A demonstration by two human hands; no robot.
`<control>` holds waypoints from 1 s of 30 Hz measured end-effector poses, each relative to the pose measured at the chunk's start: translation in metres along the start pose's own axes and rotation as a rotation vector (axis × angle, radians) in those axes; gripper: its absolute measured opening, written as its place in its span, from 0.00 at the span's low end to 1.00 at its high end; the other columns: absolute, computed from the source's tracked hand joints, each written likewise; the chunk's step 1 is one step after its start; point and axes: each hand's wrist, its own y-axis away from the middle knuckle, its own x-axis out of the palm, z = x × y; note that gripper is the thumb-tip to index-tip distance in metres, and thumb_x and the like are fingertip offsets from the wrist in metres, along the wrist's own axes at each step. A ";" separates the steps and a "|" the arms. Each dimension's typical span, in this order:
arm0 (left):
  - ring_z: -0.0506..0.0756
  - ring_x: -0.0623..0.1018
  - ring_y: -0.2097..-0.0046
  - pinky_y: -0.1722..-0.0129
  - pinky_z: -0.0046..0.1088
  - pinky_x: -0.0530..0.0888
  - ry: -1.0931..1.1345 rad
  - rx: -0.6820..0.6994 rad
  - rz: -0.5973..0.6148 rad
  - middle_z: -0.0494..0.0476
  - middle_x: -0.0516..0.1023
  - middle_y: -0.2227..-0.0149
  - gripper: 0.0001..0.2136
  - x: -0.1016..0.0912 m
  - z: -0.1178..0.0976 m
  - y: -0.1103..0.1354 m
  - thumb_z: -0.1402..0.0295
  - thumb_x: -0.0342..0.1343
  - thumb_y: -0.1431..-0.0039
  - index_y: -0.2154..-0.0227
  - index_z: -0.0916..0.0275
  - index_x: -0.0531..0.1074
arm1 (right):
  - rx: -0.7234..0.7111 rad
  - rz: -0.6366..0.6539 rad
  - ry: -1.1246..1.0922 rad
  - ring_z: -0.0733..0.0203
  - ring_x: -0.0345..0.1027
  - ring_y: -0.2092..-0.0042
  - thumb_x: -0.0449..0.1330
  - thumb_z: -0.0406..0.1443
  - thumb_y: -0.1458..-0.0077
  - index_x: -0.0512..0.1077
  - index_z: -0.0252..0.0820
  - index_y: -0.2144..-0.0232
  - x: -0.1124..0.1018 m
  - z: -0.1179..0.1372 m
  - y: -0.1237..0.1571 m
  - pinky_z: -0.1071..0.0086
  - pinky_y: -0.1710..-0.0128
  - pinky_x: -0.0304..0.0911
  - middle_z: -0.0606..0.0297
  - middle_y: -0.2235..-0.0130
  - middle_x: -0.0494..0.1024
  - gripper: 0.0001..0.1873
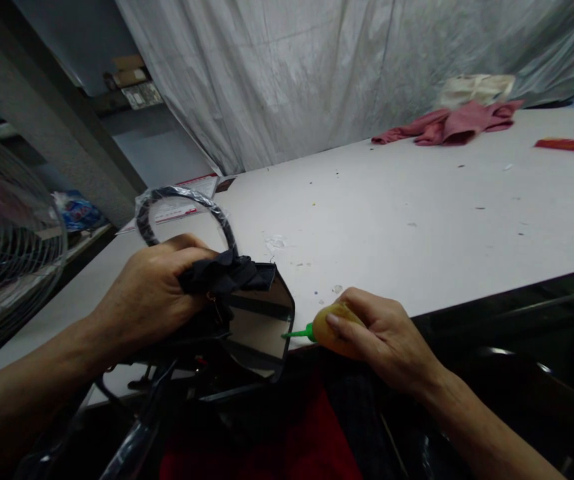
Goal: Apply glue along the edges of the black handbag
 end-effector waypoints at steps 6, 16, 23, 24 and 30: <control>0.57 0.81 0.61 0.60 0.32 0.76 0.094 0.045 -0.002 0.55 0.81 0.59 0.09 0.000 0.003 0.005 0.74 0.58 0.45 0.66 0.58 0.82 | -0.054 0.023 -0.001 0.60 0.63 0.75 0.58 0.54 0.35 0.70 0.45 0.77 -0.001 0.000 0.003 0.66 0.76 0.55 0.66 0.77 0.69 0.26; 0.55 0.80 0.62 0.61 0.31 0.75 0.149 0.058 -0.031 0.54 0.81 0.60 0.09 0.001 0.004 0.011 0.74 0.58 0.46 0.66 0.59 0.82 | -0.089 0.023 -0.031 0.60 0.64 0.74 0.59 0.54 0.34 0.71 0.44 0.76 0.001 -0.003 0.001 0.67 0.75 0.57 0.66 0.76 0.70 0.25; 0.55 0.81 0.61 0.61 0.30 0.76 0.233 0.043 -0.021 0.53 0.82 0.61 0.10 0.000 0.003 0.018 0.73 0.58 0.46 0.66 0.57 0.83 | -0.085 0.008 -0.072 0.62 0.64 0.74 0.60 0.52 0.34 0.72 0.44 0.74 0.003 -0.004 0.008 0.68 0.76 0.57 0.67 0.75 0.71 0.23; 0.54 0.81 0.61 0.61 0.30 0.76 0.252 0.042 -0.021 0.52 0.82 0.61 0.10 0.000 0.003 0.019 0.73 0.58 0.46 0.65 0.57 0.84 | -0.083 0.031 -0.075 0.63 0.64 0.74 0.60 0.52 0.33 0.72 0.44 0.75 0.003 -0.005 0.009 0.68 0.76 0.56 0.68 0.76 0.70 0.24; 0.54 0.81 0.61 0.62 0.29 0.76 0.281 0.050 -0.020 0.52 0.81 0.62 0.10 0.000 0.002 0.023 0.72 0.57 0.46 0.65 0.57 0.84 | -0.056 -0.047 -0.094 0.61 0.69 0.72 0.60 0.52 0.34 0.75 0.44 0.71 0.002 -0.011 0.010 0.68 0.73 0.61 0.66 0.72 0.75 0.21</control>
